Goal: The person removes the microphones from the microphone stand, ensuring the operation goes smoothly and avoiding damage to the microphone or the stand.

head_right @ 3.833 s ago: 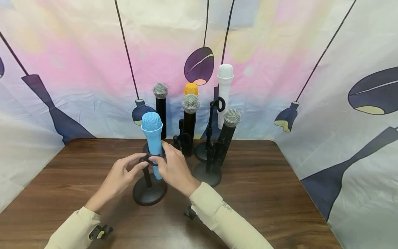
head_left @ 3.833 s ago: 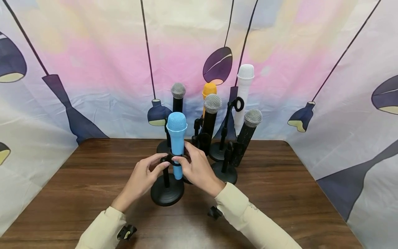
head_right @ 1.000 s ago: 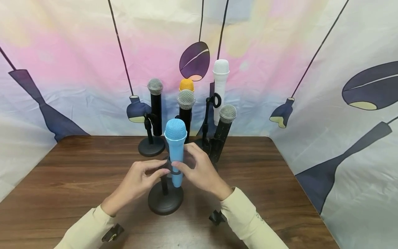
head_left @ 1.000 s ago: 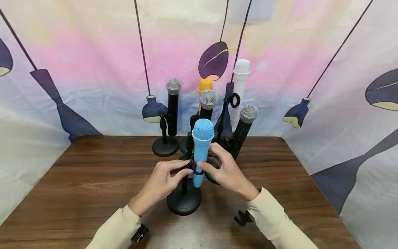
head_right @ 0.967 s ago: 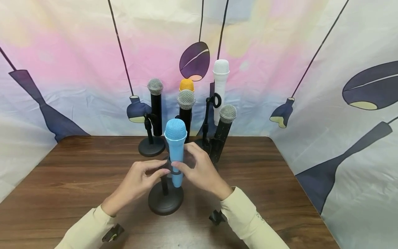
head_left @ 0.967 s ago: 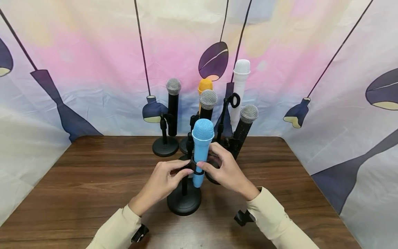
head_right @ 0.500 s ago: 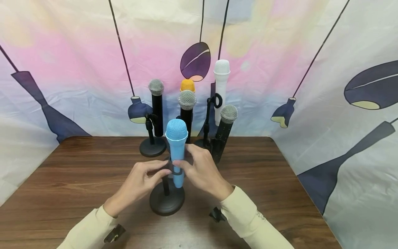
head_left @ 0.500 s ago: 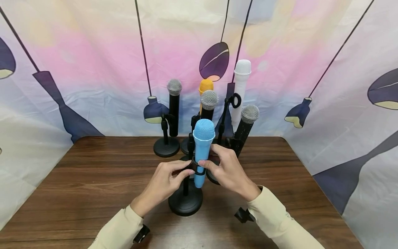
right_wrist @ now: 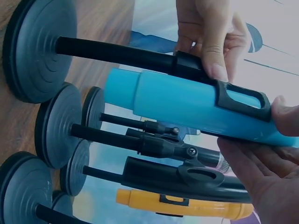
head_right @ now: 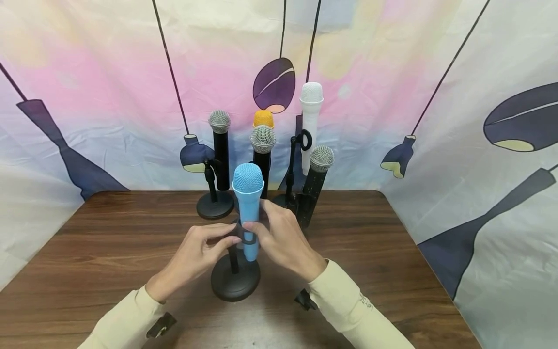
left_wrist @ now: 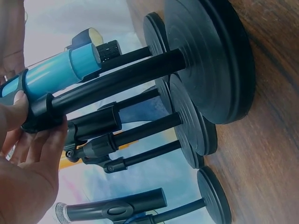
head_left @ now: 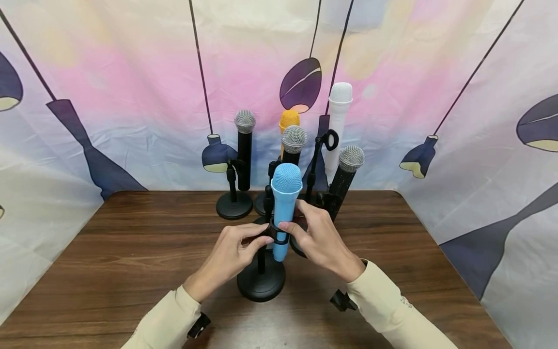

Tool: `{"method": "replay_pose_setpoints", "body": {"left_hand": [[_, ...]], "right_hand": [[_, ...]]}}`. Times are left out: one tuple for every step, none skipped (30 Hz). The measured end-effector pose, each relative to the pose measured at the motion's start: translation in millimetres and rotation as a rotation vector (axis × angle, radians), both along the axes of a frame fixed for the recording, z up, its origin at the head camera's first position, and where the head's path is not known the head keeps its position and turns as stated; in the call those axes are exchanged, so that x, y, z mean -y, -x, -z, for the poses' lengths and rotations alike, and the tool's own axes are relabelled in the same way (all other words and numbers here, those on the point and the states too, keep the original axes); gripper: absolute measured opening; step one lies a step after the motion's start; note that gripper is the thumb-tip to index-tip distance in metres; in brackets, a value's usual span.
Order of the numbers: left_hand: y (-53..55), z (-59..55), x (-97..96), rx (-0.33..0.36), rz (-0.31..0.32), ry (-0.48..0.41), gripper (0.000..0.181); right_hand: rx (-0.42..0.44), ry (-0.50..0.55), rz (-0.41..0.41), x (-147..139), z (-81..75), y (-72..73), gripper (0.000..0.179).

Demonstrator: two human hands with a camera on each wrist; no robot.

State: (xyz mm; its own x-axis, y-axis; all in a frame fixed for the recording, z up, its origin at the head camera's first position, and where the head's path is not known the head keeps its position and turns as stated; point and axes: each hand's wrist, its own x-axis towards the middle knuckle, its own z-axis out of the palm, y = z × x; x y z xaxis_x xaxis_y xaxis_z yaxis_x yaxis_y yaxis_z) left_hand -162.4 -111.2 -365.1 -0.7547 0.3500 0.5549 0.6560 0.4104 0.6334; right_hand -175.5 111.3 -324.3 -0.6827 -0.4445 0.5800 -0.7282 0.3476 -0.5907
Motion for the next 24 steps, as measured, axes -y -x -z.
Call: {"method": "replay_pose_setpoints", "body": {"left_hand": [[0.2, -0.3, 0.2, 0.002, -0.001, 0.001, 0.035], [0.3, -0.5, 0.5, 0.005, -0.002, 0.003, 0.035], [0.6, -0.6, 0.7, 0.008, -0.003, 0.004, 0.035], [0.6, -0.9, 1.1, 0.01, -0.004, 0.005, 0.035], [0.7, -1.0, 1.5, 0.011, -0.006, 0.007, 0.035], [0.8, -0.9, 1.6, 0.008, -0.005, 0.007, 0.035], [1.1, -0.6, 1.8, 0.005, -0.004, 0.006, 0.035], [1.1, -0.9, 1.7, 0.004, -0.004, 0.008, 0.035], [1.2, -1.0, 1.4, 0.003, -0.003, 0.008, 0.035], [1.3, -1.4, 1.0, 0.002, -0.003, 0.006, 0.035], [1.4, -1.4, 0.7, -0.003, -0.003, 0.006, 0.035], [1.4, -1.3, 0.3, -0.007, 0.0, 0.005, 0.035], [1.6, -1.1, -0.1, -0.007, 0.002, 0.007, 0.035], [1.6, -1.2, -0.5, -0.008, 0.003, 0.008, 0.035], [1.8, -0.5, -0.7, -0.008, 0.004, 0.006, 0.035], [1.8, -0.2, -0.7, -0.011, 0.003, 0.005, 0.035], [2.0, 0.2, -0.8, -0.013, 0.002, 0.005, 0.035], [2.1, 0.4, -0.9, -0.011, 0.002, 0.005, 0.035], [2.4, 0.6, -1.0, -0.009, 0.0, 0.005, 0.035], [2.4, 0.3, -0.9, -0.005, -0.002, 0.005, 0.035], [2.6, 0.1, -0.9, -0.002, -0.002, 0.006, 0.035], [2.8, 0.1, -0.6, 0.0, -0.003, 0.008, 0.035], [3.0, -0.2, -0.3, 0.0, -0.004, 0.01, 0.035], [3.1, -0.5, 0.1, 0.0, -0.004, 0.012, 0.035]], "right_hand": [[0.019, 0.007, -0.015, -0.2, 0.0, 0.3, 0.035], [0.044, 0.014, -0.033, -0.5, -0.2, 0.5, 0.039], [0.069, 0.023, -0.055, -0.9, -0.5, 0.8, 0.044], [0.093, 0.031, -0.075, -1.2, -0.4, 1.6, 0.048], [0.112, 0.039, -0.09, -1.6, -0.5, 2.4, 0.05], [0.129, 0.047, -0.101, -1.9, -0.8, 3.2, 0.052], [0.135, 0.053, -0.105, -2.3, -0.9, 4.3, 0.051], [0.134, 0.054, -0.097, -2.6, -1.3, 4.8, 0.051], [0.122, 0.052, -0.085, -2.9, -1.7, 5.4, 0.047], [0.106, 0.048, -0.065, -2.9, -1.9, 5.7, 0.043], [0.086, 0.043, -0.048, -2.9, -2.4, 5.5, 0.04], [0.065, 0.037, -0.028, -3.0, -2.6, 5.1, 0.038], [0.045, 0.03, -0.008, -3.0, -2.7, 4.5, 0.036], [0.023, 0.021, 0.008, -3.0, -2.8, 3.7, 0.035], [0.003, 0.012, 0.023, -2.9, -2.6, 3.2, 0.034], [-0.014, 0.004, 0.034, -2.7, -2.6, 2.5, 0.034], [-0.027, -0.001, 0.04, -2.6, -2.2, 2.4, 0.033], [-0.036, -0.008, 0.048, -2.5, -2.2, 2.2, 0.033], [-0.042, -0.012, 0.052, -2.2, -2.4, 2.2, 0.032], [-0.045, -0.016, 0.056, -2.0, -2.5, 2.4, 0.032], [-0.044, -0.018, 0.061, -1.9, -2.6, 2.6, 0.031], [-0.031, -0.012, 0.054, -1.7, -2.7, 2.7, 0.031], [-0.012, -0.003, 0.044, -1.7, -2.9, 3.1, 0.031], [0.01, 0.007, 0.034, -1.7, -3.5, 3.2, 0.032]]}}
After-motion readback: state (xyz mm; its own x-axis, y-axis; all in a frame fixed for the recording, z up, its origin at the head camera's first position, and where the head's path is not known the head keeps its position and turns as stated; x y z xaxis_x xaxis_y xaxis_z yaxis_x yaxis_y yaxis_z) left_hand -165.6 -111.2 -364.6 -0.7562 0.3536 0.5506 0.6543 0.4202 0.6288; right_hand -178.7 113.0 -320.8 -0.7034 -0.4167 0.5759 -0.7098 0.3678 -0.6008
